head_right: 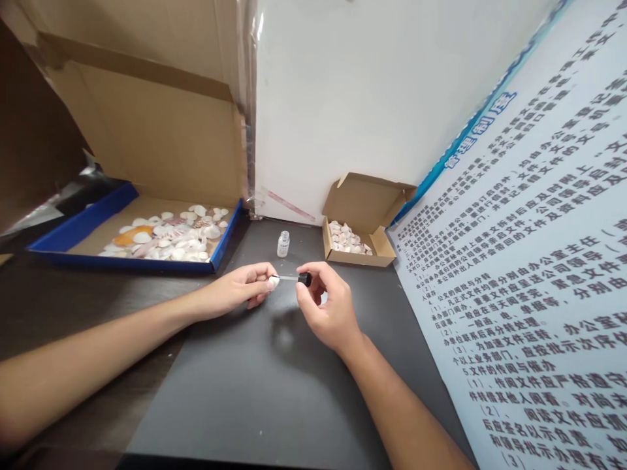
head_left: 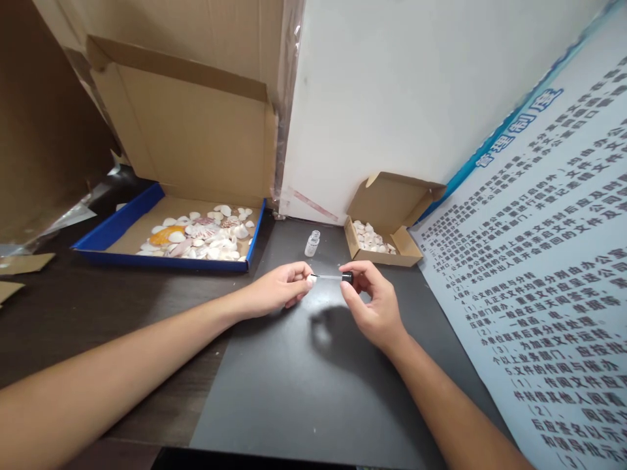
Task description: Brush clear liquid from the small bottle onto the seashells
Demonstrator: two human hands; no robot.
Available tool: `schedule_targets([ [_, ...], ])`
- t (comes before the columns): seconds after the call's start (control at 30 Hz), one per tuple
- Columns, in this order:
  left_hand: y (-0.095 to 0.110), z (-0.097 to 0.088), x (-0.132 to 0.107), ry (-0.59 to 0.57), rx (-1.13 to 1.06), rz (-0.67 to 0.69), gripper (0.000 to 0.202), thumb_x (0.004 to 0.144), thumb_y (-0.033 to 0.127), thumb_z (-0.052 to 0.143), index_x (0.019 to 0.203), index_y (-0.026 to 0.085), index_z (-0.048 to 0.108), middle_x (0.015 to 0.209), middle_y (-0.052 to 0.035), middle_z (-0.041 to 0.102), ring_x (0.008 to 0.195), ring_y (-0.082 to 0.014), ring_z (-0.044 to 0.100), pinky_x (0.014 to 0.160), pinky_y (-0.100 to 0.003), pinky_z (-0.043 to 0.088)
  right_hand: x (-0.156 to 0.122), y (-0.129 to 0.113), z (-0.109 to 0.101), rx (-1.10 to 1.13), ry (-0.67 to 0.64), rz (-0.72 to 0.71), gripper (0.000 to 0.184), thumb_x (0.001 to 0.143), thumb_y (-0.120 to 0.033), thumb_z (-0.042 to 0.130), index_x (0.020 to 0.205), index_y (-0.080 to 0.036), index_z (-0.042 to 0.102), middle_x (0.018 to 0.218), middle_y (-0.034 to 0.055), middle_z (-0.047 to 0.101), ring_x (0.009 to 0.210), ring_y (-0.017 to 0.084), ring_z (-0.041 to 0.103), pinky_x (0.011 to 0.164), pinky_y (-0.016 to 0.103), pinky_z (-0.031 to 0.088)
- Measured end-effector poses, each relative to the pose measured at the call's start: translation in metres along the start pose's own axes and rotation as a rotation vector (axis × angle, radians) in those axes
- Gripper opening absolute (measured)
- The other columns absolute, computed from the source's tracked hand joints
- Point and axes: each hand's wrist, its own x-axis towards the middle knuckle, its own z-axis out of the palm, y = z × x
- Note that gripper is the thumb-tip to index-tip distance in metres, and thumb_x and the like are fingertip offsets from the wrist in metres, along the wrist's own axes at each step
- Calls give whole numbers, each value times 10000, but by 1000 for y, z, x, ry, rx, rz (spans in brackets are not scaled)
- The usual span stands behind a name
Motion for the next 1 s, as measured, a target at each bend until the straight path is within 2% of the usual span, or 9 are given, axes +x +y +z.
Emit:
schedule_targets([
  [0.2,-2,-1,-1,-7,-14,-30,301,834,484,565,856,201,464,545,78,369,479,-81,317,469,-225,216,0,0,0,-48,26,3,123,826,-199,558,944,-217,585,663,-35,509,542,115,461,526,252,405],
  [0.3,-1,-2,-1,-5,15,-34,301,834,482,569,863,196,481,545,72,398,478,-81,319,461,-223,212,0,-1,0,-34,8,-19,131,837,-213,558,965,-221,587,659,-35,510,547,119,470,525,253,407],
  [0.47,1,-2,-1,-7,2,-11,316,844,490,578,853,188,485,539,70,421,479,-75,346,473,-218,235,0,-3,-1,-107,32,-26,122,807,-170,557,914,-216,591,726,-15,552,568,115,469,540,254,413],
  [0.57,1,-2,-1,-25,6,-6,329,845,499,586,851,186,486,543,64,456,477,-74,372,485,-217,259,0,-4,-1,-62,47,-31,132,822,-182,562,947,-217,588,707,-23,546,561,114,472,531,250,411],
  [0.7,1,-3,-1,-42,-21,-21,299,829,461,612,843,189,491,555,59,484,481,-76,409,494,-217,293,0,-3,0,-50,9,-29,138,828,-181,567,959,-211,599,709,-23,541,561,110,475,527,245,412],
  [0.87,-1,-3,0,-31,-96,-31,251,821,406,617,808,188,492,599,52,494,489,-71,432,504,-220,343,1,-2,0,-60,54,-30,139,829,-178,571,961,-209,601,694,-27,528,562,107,466,533,241,411],
  [1.0,-2,-3,1,-41,-61,-25,263,831,418,612,831,184,491,601,56,499,497,-75,439,508,-217,348,1,-4,0,-45,-3,-43,147,827,-172,567,965,-203,608,695,-28,526,565,106,475,533,238,412],
])
